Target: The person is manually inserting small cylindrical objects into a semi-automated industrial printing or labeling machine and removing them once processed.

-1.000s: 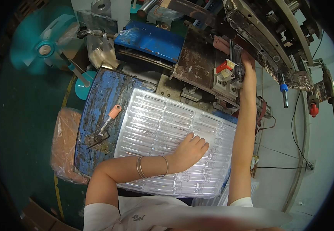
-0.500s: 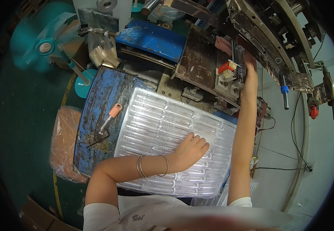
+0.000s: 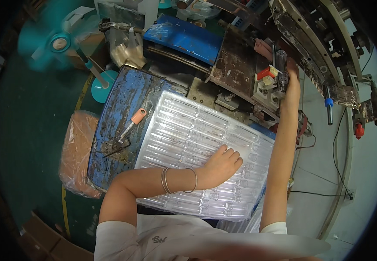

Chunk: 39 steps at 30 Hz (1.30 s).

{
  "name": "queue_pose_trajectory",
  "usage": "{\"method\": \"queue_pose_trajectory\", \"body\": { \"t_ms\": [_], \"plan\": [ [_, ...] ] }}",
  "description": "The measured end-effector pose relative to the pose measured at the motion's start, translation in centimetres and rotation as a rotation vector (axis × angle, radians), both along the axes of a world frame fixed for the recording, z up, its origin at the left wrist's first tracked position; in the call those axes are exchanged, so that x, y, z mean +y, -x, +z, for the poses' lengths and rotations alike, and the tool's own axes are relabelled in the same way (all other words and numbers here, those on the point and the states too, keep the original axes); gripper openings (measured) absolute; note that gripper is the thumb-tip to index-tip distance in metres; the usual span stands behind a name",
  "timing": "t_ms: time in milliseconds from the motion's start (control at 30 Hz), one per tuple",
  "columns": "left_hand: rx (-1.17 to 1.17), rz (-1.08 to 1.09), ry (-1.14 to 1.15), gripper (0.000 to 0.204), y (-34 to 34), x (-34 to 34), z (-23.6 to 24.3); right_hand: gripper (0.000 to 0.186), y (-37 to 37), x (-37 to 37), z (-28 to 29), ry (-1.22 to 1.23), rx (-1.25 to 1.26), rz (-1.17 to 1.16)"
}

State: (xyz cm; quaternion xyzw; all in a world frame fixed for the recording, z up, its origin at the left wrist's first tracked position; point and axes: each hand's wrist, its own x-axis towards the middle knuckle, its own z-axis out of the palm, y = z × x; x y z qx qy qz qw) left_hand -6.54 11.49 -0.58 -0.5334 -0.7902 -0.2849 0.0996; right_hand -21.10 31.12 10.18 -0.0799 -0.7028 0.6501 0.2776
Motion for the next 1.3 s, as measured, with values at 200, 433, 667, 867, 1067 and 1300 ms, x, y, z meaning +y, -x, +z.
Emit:
{"method": "queue_pose_trajectory", "body": {
  "t_ms": [200, 433, 667, 867, 1067, 1300],
  "plan": [
    [-0.018, -0.031, 0.063, 0.023, 0.2, -0.2, 0.4, 0.046, 0.0, -0.3, 0.4, 0.009, -0.027, 0.036],
    [-0.005, -0.035, 0.084, 0.021, 0.1, 0.1, 0.3, 0.045, -0.2, -0.2, 0.3, 0.016, -0.04, -0.011],
    [-0.036, -0.055, 0.079, 0.026, 0.0, -0.1, 0.0, 0.046, -1.9, 0.3, 0.0, 0.03, 0.072, 0.008],
    [-0.114, -0.046, -0.035, 0.028, 0.1, 0.4, -0.5, 0.035, -12.8, 1.1, -0.8, -0.218, -0.013, -0.187],
    [-0.555, -0.036, -0.502, 0.027, 1.6, 0.8, 5.2, 0.026, -21.0, 0.2, -0.5, -0.281, -0.295, 0.081],
    [-1.066, -0.203, -0.7, 0.038, -3.0, 0.1, 9.4, 0.036, -23.6, -3.1, 0.2, -0.109, -0.252, 0.459]
  ]
}}
